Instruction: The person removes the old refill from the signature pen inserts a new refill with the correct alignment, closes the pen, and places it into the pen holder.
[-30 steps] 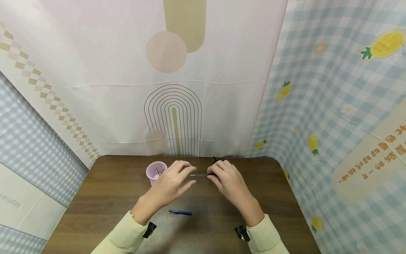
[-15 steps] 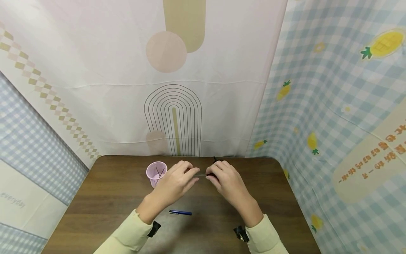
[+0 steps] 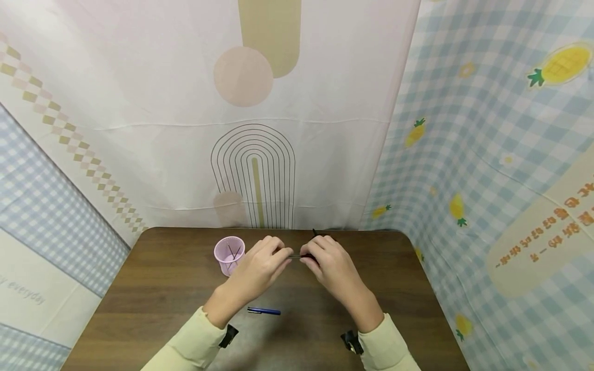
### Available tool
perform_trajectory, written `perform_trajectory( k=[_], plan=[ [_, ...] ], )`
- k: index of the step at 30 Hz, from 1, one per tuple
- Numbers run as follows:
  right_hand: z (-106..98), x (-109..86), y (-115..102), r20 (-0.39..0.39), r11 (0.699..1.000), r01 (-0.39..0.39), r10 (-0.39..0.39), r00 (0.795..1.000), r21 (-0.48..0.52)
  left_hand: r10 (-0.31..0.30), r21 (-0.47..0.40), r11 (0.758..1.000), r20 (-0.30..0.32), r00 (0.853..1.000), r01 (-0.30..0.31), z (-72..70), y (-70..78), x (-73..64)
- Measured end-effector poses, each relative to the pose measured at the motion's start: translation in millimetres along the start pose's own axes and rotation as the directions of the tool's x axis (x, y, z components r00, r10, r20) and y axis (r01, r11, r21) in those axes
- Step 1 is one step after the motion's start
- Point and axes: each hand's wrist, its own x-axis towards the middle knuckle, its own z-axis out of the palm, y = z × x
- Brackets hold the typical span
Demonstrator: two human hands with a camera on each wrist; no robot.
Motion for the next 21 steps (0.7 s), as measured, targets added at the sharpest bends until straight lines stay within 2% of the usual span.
perform_trajectory(
  k=[6,15,21],
  plan=[
    [1.4,-0.4,-0.1,-0.021,1.0,0.015,-0.015,1.0,-0.004,0.006,0.009,1.0,0.01,1.0,-0.006,1.6,1.6,0.3],
    [-0.8,0.2,-1.2,0.025,1.0,-0.012,0.012,1.0,0.001,0.036,0.032,0.999,-0.038,0.999,-0.034,5.5,2.3,0.5],
    [0.0,-0.5,-0.6,0.014,1.0,-0.002,0.002,1.0,-0.006,0.018,0.002,1.0,-0.039,0.999,-0.018,6.5,1.2,-1.0]
  ],
)
